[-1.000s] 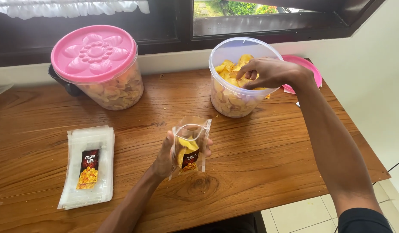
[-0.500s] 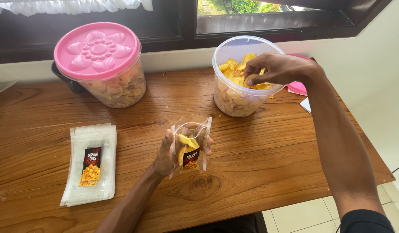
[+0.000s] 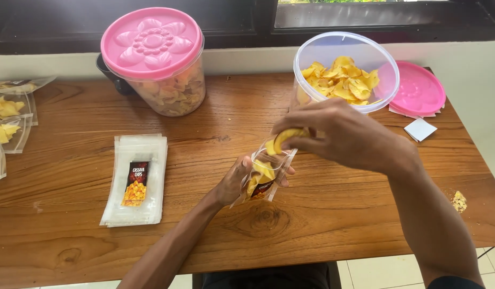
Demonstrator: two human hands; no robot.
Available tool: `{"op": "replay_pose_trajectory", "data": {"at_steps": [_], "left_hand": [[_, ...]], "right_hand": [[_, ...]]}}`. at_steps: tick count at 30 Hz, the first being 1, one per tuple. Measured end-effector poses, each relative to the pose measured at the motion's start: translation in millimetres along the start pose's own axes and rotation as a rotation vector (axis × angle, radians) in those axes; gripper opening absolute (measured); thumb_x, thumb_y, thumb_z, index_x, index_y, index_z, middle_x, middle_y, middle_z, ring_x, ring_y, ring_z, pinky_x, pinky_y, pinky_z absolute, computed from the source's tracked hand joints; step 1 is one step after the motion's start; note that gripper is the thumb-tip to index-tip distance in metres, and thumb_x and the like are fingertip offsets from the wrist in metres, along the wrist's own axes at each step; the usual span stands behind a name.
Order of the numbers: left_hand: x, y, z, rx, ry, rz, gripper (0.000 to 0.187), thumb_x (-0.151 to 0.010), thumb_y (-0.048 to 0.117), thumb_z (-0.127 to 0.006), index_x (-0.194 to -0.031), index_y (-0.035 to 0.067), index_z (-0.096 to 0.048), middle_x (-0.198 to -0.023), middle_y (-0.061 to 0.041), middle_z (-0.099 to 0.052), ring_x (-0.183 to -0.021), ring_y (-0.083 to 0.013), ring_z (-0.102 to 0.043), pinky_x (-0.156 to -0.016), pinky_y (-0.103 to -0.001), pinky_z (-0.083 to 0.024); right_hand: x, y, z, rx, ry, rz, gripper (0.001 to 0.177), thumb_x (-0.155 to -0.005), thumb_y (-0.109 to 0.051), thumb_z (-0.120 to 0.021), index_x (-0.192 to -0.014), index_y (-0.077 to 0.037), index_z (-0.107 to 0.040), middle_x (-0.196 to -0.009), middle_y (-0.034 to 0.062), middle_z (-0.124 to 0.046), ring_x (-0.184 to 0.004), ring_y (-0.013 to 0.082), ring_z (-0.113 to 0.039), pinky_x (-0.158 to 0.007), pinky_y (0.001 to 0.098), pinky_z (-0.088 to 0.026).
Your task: Packing individual cassava chips from a large storage container into small plastic zip-lock bags for individual sale.
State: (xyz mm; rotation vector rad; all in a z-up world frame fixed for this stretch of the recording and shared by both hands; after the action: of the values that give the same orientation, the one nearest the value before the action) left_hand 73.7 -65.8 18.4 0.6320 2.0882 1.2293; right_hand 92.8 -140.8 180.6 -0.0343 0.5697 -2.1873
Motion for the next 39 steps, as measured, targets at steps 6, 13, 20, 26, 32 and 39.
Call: {"op": "replay_pose_trajectory", "data": {"at_steps": [6,13,20,26,32,39], "left_hand": [[-2,9,-8,0.052,-0.033,-0.030,0.094,-0.093,0.077,-0.051,-0.140,-0.005,-0.049,-0.126,-0.021,-0.067,-0.101,-0.0250,-0.071,-0.096,-0.045,-0.060],[2,6,-5,0.211,-0.083,-0.057,0.086,-0.098,0.071,-0.048,-0.145,-0.001,-0.046,-0.134,-0.027,-0.060,-0.119,-0.0330,-0.065,-0.109,-0.054,-0.053],[3,5,7,-0.258,0.079,-0.039,0.087,-0.100,0.073,-0.022,-0.140,0.002,-0.053,-0.130,-0.017,-0.064,-0.126,-0.0289,-0.059,-0.112,-0.044,-0.046],[4,-8,1,-0.014,0.043,0.069,0.088,-0.096,0.075,-0.029,-0.141,0.003,-0.051,-0.122,-0.020,-0.067,-0.118,-0.0312,-0.064,-0.111,-0.052,-0.046],[0,15,-5,0.021,0.019,-0.007,0.091,-0.098,0.073,-0.026,-0.153,0.002,-0.036,-0.108,-0.019,-0.068,-0.110,-0.0269,-0.063,-0.108,-0.042,-0.045],[1,-3,1,0.087,0.155,-0.017,0.096,-0.099,0.072,-0.035,-0.154,-0.007,-0.033,-0.140,-0.037,-0.052,-0.122,-0.0447,-0.059,-0.109,-0.062,-0.044]], "right_hand": [[-9,-16,-23,0.130,-0.087,0.037,0.035,-0.096,-0.040,-0.064,-0.120,-0.016,-0.060,-0.106,0.0019,-0.075,-0.094,0.0252,-0.070,-0.074,0.0421,-0.050],[5,-36,-8,0.080,0.061,0.189,0.023,-0.103,-0.024,-0.057,-0.100,-0.006,-0.070,-0.098,0.0049,-0.071,-0.104,0.0219,-0.059,-0.088,0.0389,-0.048],[7,-8,-58,0.028,-0.219,0.044,0.042,-0.093,-0.049,-0.064,-0.125,-0.024,-0.074,-0.134,0.0096,-0.067,-0.136,0.0274,-0.048,-0.109,0.0489,-0.033],[4,-3,-63,0.014,-0.272,0.069,0.037,-0.089,-0.050,-0.069,-0.111,-0.021,-0.079,-0.124,0.0053,-0.071,-0.125,0.0245,-0.054,-0.106,0.0451,-0.036],[1,-7,-52,0.010,-0.167,0.126,0.034,-0.089,-0.033,-0.072,-0.119,-0.017,-0.073,-0.127,0.0078,-0.070,-0.123,0.0258,-0.058,-0.107,0.0436,-0.039],[-8,-20,-53,-0.184,-0.365,-0.045,0.024,-0.091,-0.027,-0.067,-0.105,-0.015,-0.082,-0.107,0.0134,-0.083,-0.130,0.0396,-0.061,-0.114,0.0668,-0.031]]}}
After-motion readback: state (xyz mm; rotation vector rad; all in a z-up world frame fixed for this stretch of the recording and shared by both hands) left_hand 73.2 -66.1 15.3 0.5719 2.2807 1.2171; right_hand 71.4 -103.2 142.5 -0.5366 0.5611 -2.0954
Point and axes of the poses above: each hand's wrist, its own x-axis away from the middle knuckle, its own z-axis out of the back of the hand, y = z × x, the point moved 10 cm from there along -x, towards the middle knuckle
